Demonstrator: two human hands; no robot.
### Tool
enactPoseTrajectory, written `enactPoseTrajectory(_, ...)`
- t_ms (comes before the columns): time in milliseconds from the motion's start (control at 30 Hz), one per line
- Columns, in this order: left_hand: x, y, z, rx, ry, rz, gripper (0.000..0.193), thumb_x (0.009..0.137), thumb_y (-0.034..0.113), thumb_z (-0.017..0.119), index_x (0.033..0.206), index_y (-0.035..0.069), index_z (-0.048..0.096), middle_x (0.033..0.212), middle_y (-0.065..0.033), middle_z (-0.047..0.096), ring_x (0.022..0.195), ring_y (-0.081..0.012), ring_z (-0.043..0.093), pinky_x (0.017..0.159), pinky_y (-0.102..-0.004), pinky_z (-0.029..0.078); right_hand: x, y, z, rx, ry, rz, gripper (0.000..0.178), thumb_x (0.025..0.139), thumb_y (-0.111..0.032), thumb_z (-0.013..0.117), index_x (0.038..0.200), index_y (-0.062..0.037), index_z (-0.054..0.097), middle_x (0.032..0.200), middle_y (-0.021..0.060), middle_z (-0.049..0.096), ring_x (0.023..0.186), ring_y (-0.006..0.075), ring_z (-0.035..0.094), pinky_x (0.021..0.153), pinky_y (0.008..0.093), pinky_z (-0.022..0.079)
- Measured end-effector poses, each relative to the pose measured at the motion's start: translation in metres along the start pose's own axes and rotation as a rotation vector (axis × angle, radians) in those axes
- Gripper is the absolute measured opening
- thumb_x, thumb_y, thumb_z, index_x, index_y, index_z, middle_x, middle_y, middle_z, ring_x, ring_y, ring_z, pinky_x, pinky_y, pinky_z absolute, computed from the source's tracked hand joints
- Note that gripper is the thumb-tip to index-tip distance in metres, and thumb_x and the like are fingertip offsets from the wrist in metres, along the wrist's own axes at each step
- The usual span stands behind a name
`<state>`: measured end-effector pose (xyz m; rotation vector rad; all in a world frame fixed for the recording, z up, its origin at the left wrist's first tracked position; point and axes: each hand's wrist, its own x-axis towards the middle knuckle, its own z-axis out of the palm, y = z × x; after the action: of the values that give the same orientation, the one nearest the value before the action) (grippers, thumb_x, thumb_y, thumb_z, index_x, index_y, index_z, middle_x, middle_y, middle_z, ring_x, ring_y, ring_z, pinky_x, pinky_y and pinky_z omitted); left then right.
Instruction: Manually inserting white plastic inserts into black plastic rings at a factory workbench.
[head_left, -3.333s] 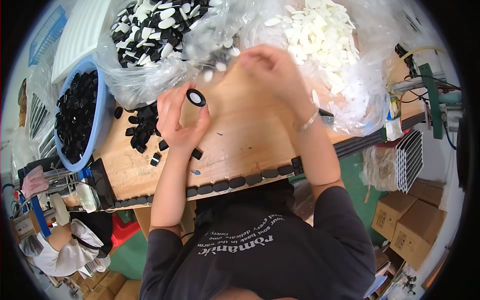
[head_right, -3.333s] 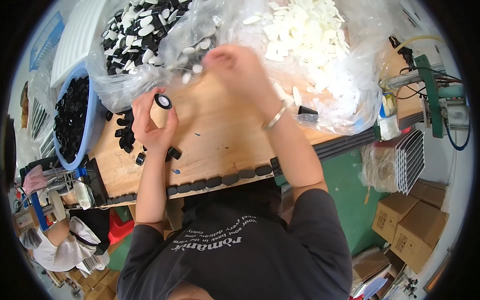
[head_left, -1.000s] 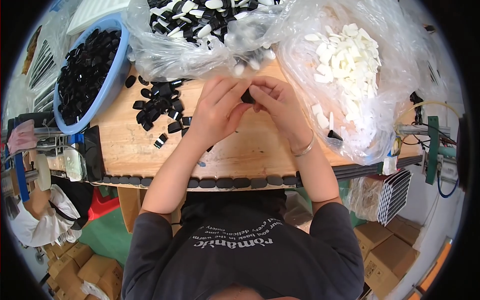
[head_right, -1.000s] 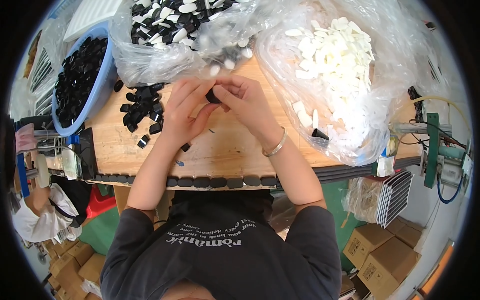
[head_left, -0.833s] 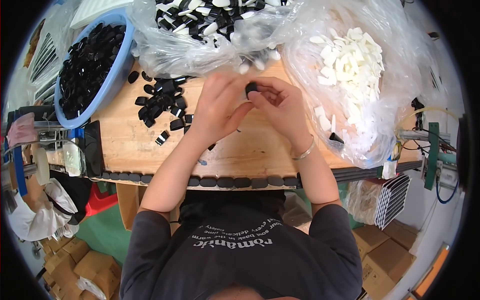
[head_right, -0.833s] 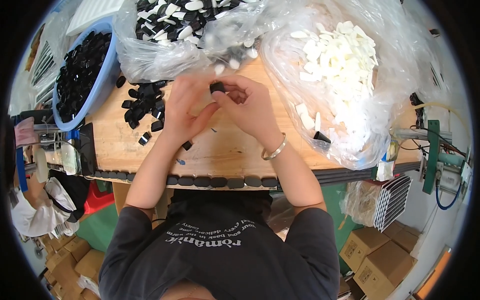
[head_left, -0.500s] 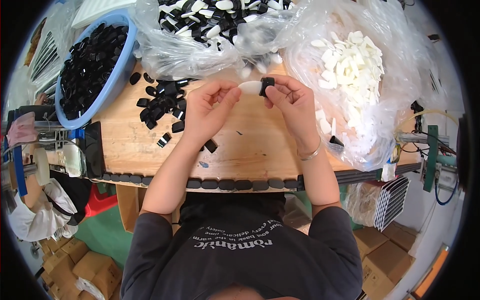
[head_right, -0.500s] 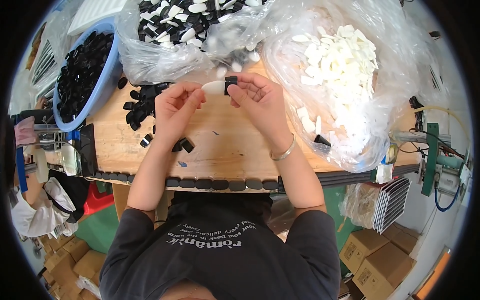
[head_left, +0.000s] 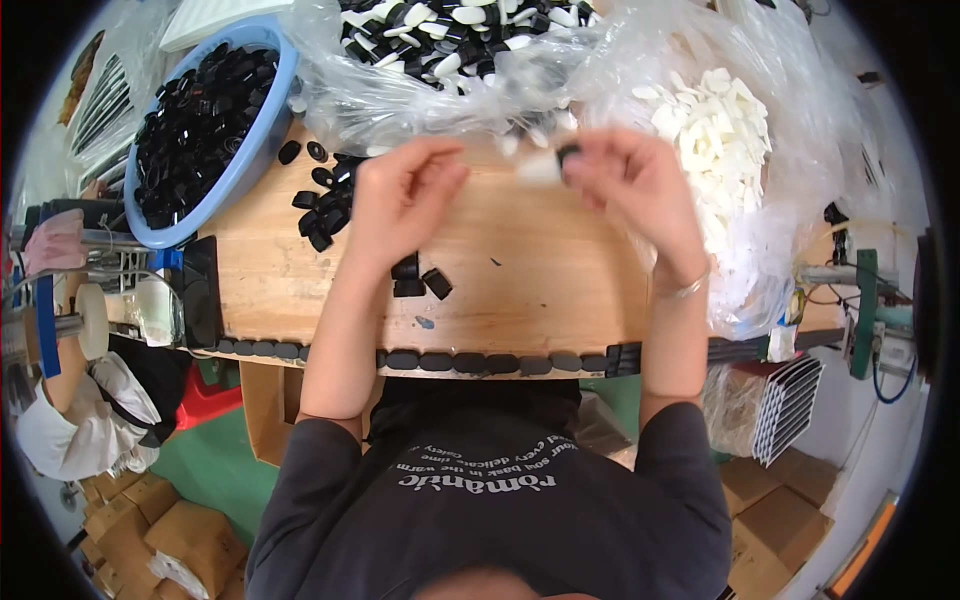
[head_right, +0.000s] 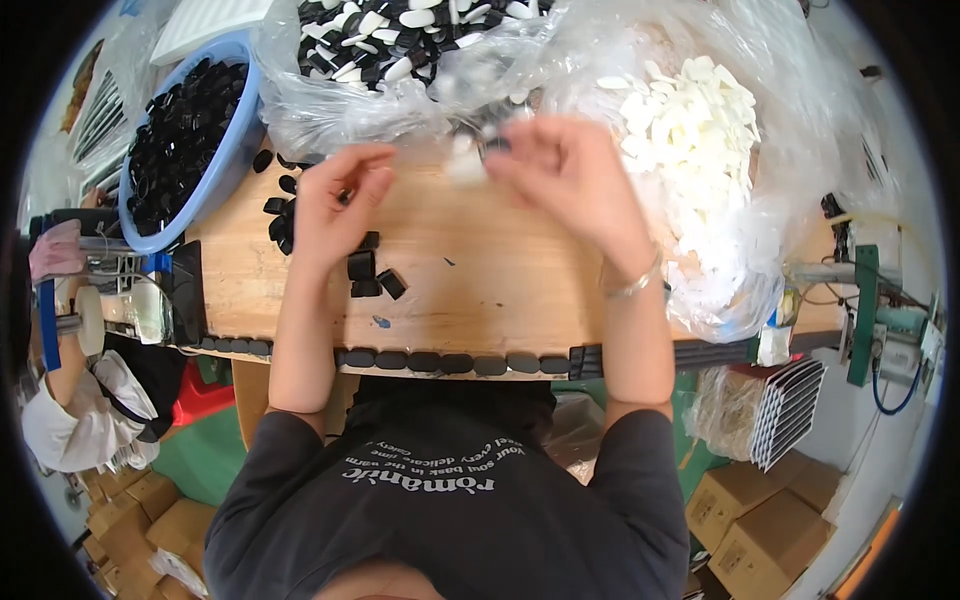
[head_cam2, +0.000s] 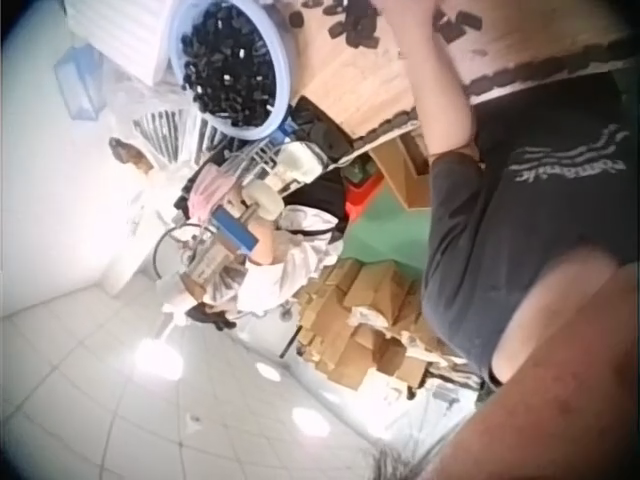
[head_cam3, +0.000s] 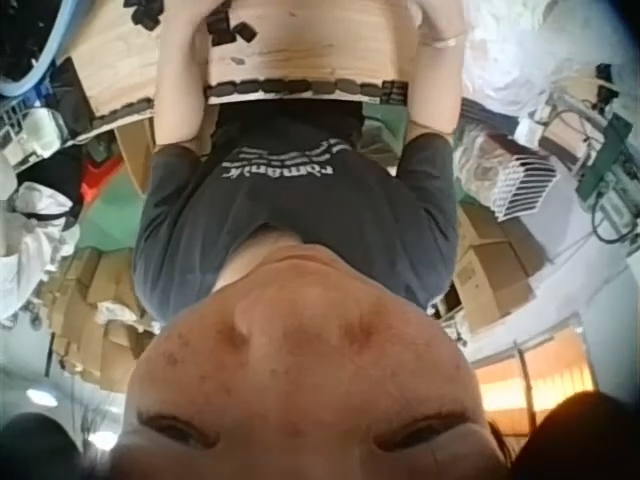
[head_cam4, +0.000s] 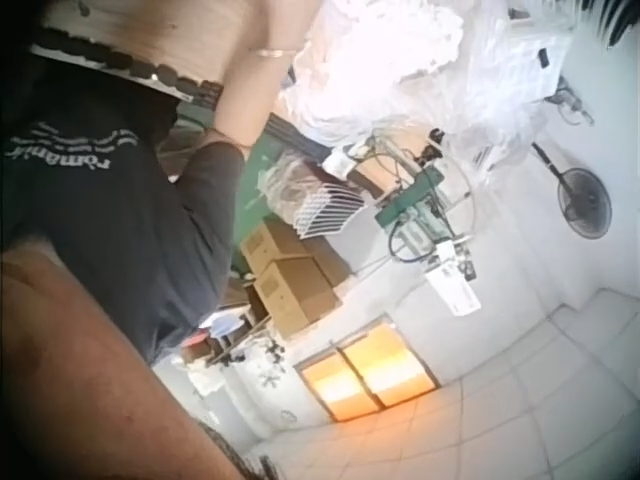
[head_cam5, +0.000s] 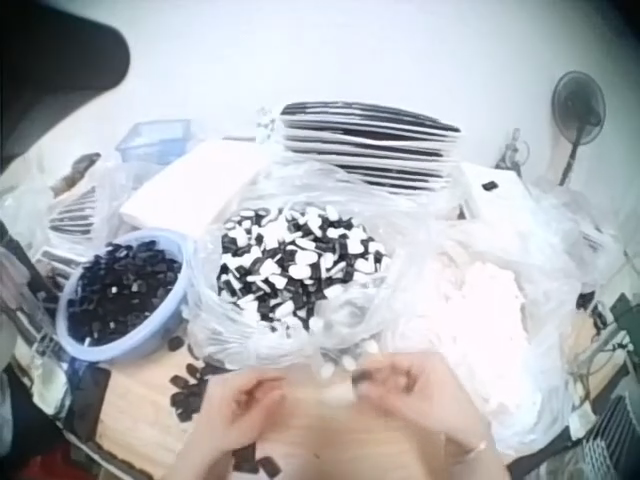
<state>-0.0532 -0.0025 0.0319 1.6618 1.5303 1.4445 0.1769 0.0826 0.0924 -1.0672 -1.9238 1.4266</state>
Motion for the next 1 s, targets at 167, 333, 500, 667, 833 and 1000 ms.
enactPoseTrajectory(167,-0.003,-0.009,-0.002,0.63,0.059,0.131,0.015,0.079,0.015,0.069,0.086,0.001,0.065,0.07,-0.0105,0.064,0.053,-0.0251,0.059,0.051,-0.0339,0.048,0.07,-0.071,-0.009,-0.136,0.466,-0.525,0.061,0.083,-0.02,0.072,0.13,0.0086,0.046,0.118,0.0198,0.06,0.091,0.022,0.064,0.076,0.0293,0.053)
enactPoseTrajectory(333,0.002,-0.027,-0.009,0.905,0.042,0.103,0.015,0.078,0.011,0.065,0.087,-0.001,0.062,0.092,-0.0176,0.06,0.089,-0.0348,0.056,0.08,-0.0429,0.046,0.045,-0.034,-0.082,-0.518,0.69,-0.488,0.042,0.086,-0.019,0.068,0.117,0.0057,0.054,0.101,0.0146,0.064,0.087,0.0193,0.064,0.074,0.0284,0.052)
enactPoseTrajectory(500,-0.008,-0.035,-0.019,0.961,-0.03,0.025,0.021,0.076,0.008,0.068,0.093,-0.002,0.06,0.096,-0.018,0.057,0.091,-0.0367,0.056,0.081,-0.0446,0.047,0.017,0.062,-0.11,-0.901,0.368,0.017,0.019,0.078,-0.007,0.068,0.096,-0.001,0.068,0.085,0.0135,0.069,0.068,0.0184,0.062,0.067,0.0295,0.051)
enactPoseTrajectory(667,-0.004,-0.036,-0.021,0.648,-0.213,-0.132,0.033,0.071,-0.001,0.068,0.103,-0.002,0.059,0.106,-0.0216,0.057,0.1,-0.0393,0.056,0.085,-0.044,0.047,0.003,0.107,-0.078,-0.977,0.296,0.059,0.02,0.077,-0.004,0.062,0.097,-0.0002,0.067,0.097,0.0183,0.066,0.096,0.0343,0.061,0.085,0.0389,0.048)
enactPoseTrajectory(833,-0.001,-0.034,-0.027,0.593,-0.25,-0.195,0.041,0.067,0.002,0.075,0.105,-0.002,0.058,0.103,-0.0211,0.06,0.096,-0.039,0.059,0.084,-0.0425,0.049,0.015,0.1,-0.082,-1.075,0.359,0.083,0.02,0.073,0.0,0.066,0.094,-0.001,0.068,0.095,0.0151,0.066,0.078,0.0333,0.064,0.072,0.0385,0.05)
enactPoseTrajectory(1000,-0.004,-0.026,-0.023,0.783,-0.261,-0.22,0.036,0.066,0.003,0.076,0.097,-0.003,0.058,0.094,-0.0198,0.063,0.092,-0.0385,0.06,0.08,-0.0433,0.05,0.019,0.054,-0.058,-0.766,0.489,-0.248,0.016,0.079,-0.006,0.07,0.095,-0.0015,0.069,0.087,0.0066,0.064,0.062,0.0141,0.054,0.061,0.0256,0.046)
